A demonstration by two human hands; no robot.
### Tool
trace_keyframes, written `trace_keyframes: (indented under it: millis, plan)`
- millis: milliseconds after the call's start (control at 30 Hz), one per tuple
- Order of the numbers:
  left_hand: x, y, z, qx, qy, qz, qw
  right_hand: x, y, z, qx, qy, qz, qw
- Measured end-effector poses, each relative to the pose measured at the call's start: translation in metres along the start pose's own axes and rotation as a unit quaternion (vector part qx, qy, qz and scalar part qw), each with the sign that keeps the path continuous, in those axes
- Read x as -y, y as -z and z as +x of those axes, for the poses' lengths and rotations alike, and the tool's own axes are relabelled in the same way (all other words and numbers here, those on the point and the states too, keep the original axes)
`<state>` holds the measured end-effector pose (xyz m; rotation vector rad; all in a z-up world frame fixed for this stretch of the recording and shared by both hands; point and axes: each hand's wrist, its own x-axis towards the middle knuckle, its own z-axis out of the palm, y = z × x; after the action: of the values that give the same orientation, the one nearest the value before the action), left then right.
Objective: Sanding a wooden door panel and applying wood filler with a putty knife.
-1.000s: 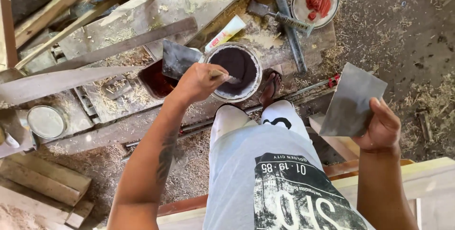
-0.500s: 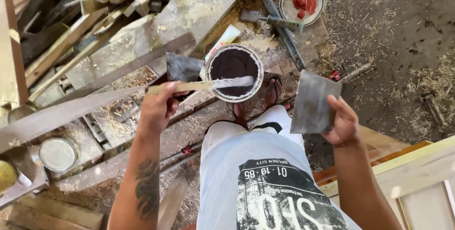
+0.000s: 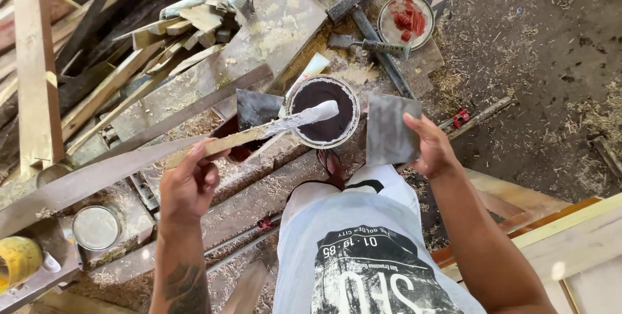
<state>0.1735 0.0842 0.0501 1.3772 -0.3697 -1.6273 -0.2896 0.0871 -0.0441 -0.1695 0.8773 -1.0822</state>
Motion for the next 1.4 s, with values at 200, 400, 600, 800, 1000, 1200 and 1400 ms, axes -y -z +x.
trace_keyframes:
  millis: [200,400,600,800,1000,1200,1400]
  plan:
    - [-0.032,-0.008,-0.033,0.055,-0.052,-0.013,0.997,-0.005,-0.039,0.021,-0.002,-0.046,-0.027,0.999]
    - [-0.019,-0.01,-0.043,0.091,-0.109,0.053,0.988,-0.013,-0.076,0.022,-0.061,-0.111,-0.061,0.99]
    - [-0.025,0.007,-0.055,0.253,-0.037,-0.01,0.967,0.002,-0.092,0.001,-0.033,-0.116,-0.051,0.991]
    - [-0.04,-0.004,-0.064,0.345,0.194,0.102,0.913,0.011,-0.1,-0.01,-0.06,-0.119,-0.085,0.987]
    - [-0.015,-0.058,-0.09,0.255,0.043,0.597,0.76,0.005,-0.104,-0.014,-0.023,-0.121,-0.092,0.988]
    - [0.028,-0.053,-0.096,0.162,-0.348,0.663,0.642,-0.003,-0.087,-0.011,-0.013,-0.125,-0.062,0.99]
    - [0.048,-0.049,-0.083,0.101,-0.478,0.637,0.596,-0.009,-0.094,-0.008,-0.005,-0.146,-0.004,0.989]
